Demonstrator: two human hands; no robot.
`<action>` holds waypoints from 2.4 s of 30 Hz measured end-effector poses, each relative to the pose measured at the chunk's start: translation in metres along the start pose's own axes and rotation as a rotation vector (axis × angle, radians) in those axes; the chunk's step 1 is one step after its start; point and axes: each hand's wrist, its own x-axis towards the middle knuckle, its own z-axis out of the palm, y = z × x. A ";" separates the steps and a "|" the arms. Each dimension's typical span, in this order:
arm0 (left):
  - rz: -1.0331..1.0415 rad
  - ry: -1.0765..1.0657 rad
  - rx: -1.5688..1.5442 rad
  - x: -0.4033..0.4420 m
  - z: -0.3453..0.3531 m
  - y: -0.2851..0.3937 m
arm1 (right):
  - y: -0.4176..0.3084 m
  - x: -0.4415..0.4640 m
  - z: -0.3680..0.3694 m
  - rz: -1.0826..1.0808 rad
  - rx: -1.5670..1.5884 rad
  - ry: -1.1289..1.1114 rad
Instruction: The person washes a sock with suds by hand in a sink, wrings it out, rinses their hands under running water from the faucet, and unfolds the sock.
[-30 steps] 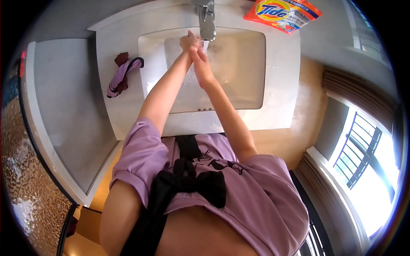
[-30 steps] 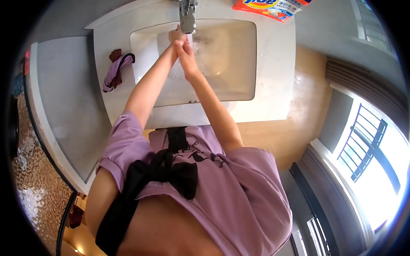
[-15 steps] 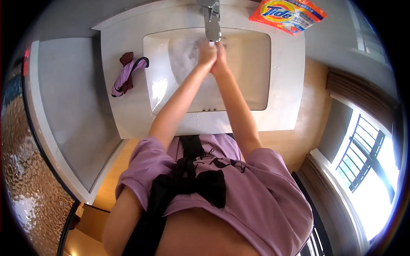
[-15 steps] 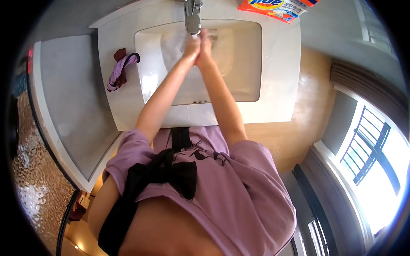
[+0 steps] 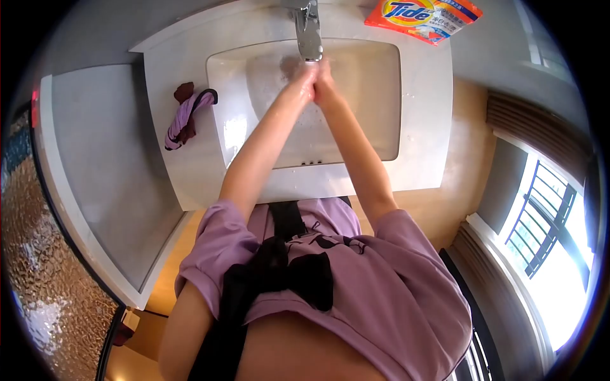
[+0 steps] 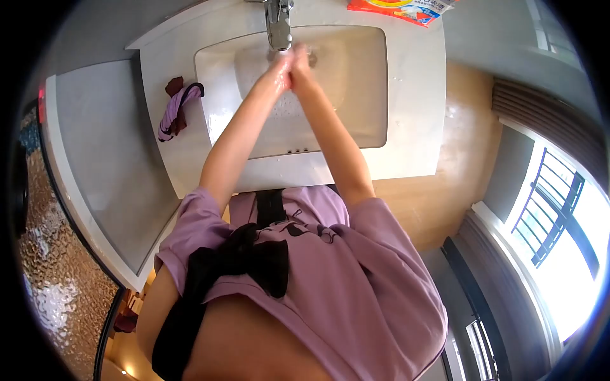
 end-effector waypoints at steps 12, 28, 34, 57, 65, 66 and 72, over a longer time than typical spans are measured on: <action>-0.017 -0.206 -0.146 0.026 -0.026 -0.024 | -0.054 -0.076 0.054 0.019 -0.211 0.098; -0.145 -0.335 -0.185 0.013 -0.021 0.007 | -0.032 -0.099 0.061 -0.238 -0.603 0.283; -0.109 -0.452 0.217 0.005 -0.020 0.037 | -0.077 -0.120 0.028 -0.731 -0.667 0.214; -0.158 -0.450 0.255 -0.086 -0.102 0.032 | -0.116 -0.122 0.003 -0.491 -0.282 -0.185; 0.043 -0.128 0.800 -0.094 -0.136 0.007 | -0.018 -0.066 -0.019 -0.562 -1.779 0.119; 0.097 -0.104 0.772 -0.095 -0.140 0.007 | -0.015 -0.054 -0.018 -0.568 -1.872 0.097; 0.200 -0.027 0.690 -0.111 -0.168 0.016 | -0.018 -0.007 -0.005 -0.096 -1.954 -0.079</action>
